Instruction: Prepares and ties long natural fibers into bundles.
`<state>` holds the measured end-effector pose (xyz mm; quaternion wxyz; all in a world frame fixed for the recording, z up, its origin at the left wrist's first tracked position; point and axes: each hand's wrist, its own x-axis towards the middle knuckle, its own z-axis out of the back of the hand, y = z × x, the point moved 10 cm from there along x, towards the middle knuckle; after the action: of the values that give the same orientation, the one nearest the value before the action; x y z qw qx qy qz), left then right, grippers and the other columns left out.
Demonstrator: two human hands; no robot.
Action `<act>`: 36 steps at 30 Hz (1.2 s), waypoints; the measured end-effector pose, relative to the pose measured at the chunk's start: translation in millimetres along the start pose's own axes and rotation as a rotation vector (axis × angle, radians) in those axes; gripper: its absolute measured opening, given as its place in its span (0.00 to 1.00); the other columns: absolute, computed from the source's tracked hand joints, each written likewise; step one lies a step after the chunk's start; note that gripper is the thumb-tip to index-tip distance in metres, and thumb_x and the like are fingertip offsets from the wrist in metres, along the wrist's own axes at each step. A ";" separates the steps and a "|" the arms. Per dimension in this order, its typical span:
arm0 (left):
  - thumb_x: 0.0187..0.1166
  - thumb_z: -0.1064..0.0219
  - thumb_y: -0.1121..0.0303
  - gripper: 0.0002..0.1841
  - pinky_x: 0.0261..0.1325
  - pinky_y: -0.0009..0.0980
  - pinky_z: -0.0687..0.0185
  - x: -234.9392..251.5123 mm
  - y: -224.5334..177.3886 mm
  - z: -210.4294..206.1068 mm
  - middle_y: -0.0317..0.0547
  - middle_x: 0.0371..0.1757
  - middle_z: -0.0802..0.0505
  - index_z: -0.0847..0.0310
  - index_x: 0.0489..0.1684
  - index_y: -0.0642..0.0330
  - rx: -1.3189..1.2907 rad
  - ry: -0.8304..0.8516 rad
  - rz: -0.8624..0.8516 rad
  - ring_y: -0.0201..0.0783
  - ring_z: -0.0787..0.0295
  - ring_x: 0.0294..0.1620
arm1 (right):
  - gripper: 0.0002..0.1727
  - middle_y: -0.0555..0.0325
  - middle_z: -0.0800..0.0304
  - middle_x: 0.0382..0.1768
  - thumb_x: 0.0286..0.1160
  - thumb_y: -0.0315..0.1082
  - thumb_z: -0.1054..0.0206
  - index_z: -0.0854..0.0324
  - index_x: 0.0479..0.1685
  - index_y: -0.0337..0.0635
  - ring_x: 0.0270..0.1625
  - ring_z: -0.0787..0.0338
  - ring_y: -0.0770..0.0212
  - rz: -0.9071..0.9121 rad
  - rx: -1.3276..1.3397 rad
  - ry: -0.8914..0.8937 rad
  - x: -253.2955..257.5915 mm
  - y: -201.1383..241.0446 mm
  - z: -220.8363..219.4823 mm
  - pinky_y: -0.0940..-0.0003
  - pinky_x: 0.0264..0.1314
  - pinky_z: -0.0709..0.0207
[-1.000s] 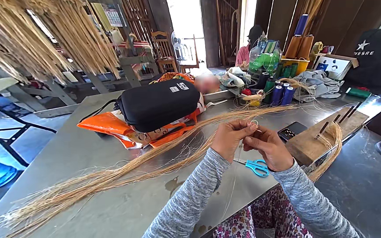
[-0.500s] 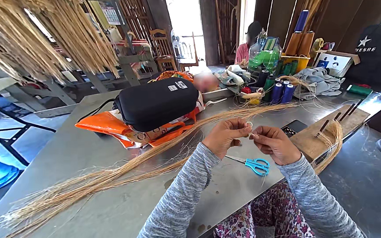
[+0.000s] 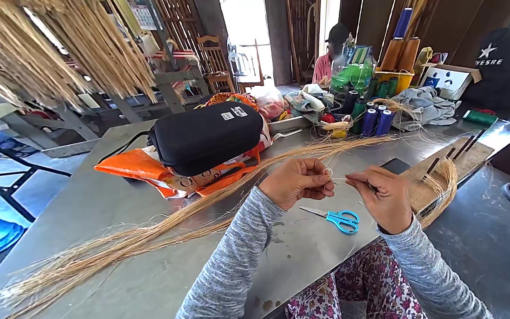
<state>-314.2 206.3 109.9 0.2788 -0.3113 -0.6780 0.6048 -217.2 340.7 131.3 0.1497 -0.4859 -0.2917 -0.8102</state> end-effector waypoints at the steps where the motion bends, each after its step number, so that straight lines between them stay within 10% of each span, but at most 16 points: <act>1: 0.81 0.42 0.87 0.10 0.37 0.25 0.08 -0.3 -1.1 1.4 0.42 0.29 0.06 0.20 0.35 0.63 -0.002 -0.002 -0.009 0.31 0.06 0.28 | 0.08 0.58 0.09 0.29 0.75 0.33 0.28 0.05 0.38 0.38 0.31 0.15 0.73 0.019 -0.020 -0.014 0.0 0.4 2.7 0.79 0.35 0.21; 7: 0.79 0.45 0.87 0.13 0.34 0.24 0.08 -2.0 -6.0 1.6 0.42 0.27 0.07 0.17 0.33 0.62 -0.084 0.102 -0.069 0.30 0.07 0.26 | 0.07 0.60 0.08 0.35 0.76 0.29 0.28 0.08 0.41 0.33 0.35 0.12 0.78 -0.007 0.180 -0.171 -2.6 -15.6 16.7 0.84 0.41 0.16; 15: 0.78 0.44 0.83 0.13 0.27 0.17 0.16 8.9 16.0 -24.7 0.40 0.30 0.06 0.16 0.32 0.57 -0.172 0.314 -0.052 0.25 0.09 0.26 | 0.14 0.62 0.14 0.19 0.86 0.24 0.44 0.15 0.34 0.38 0.11 0.30 0.80 -0.825 1.118 -0.081 -37.7 -33.1 -54.1 0.86 0.13 0.37; 36: 0.76 0.30 0.83 0.03 0.30 0.20 0.13 7.0 5.2 -7.3 0.41 0.28 0.06 0.11 0.36 0.69 0.167 -0.249 -0.121 0.26 0.10 0.24 | 0.05 0.69 0.10 0.29 0.79 0.25 0.35 0.14 0.39 0.36 0.25 0.22 0.85 -0.314 0.498 -0.093 -25.5 -21.5 -21.8 0.88 0.28 0.29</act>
<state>-312.7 216.7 105.6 0.2534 -0.1680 -0.6721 0.6752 -231.4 343.1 94.2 0.1235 -0.4197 -0.5597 -0.7038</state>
